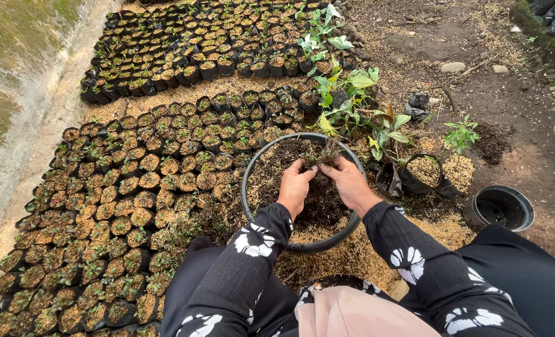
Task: The person sits on the ground at a plant nursery and fills black plastic planting bags with a soil and husk mix from a large basin, pressing the mix into each bag. They place seedlings into the filled bags and set finished bags with the rows of potted plants.
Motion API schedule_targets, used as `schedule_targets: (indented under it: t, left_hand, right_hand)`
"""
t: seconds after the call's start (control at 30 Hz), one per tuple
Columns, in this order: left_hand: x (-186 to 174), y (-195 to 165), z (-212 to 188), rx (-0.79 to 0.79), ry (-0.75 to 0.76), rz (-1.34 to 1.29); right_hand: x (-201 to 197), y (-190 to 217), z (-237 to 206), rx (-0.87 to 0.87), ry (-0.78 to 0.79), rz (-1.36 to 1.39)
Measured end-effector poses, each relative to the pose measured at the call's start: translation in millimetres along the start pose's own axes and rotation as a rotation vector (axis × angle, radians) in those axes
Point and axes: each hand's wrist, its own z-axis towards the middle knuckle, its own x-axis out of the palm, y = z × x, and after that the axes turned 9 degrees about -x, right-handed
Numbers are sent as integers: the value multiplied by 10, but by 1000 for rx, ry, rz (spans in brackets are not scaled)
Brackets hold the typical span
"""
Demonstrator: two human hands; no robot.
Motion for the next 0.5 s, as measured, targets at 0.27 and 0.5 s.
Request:
schedule_targets:
  t: [0.27, 0.5]
  left_hand:
    - [14, 49, 34, 16, -112, 31]
    - [29, 157, 36, 121, -263, 250]
  right_hand:
    - [117, -109, -56, -72, -102, 113]
    - [172, -282, -62, -63, -228, 50]
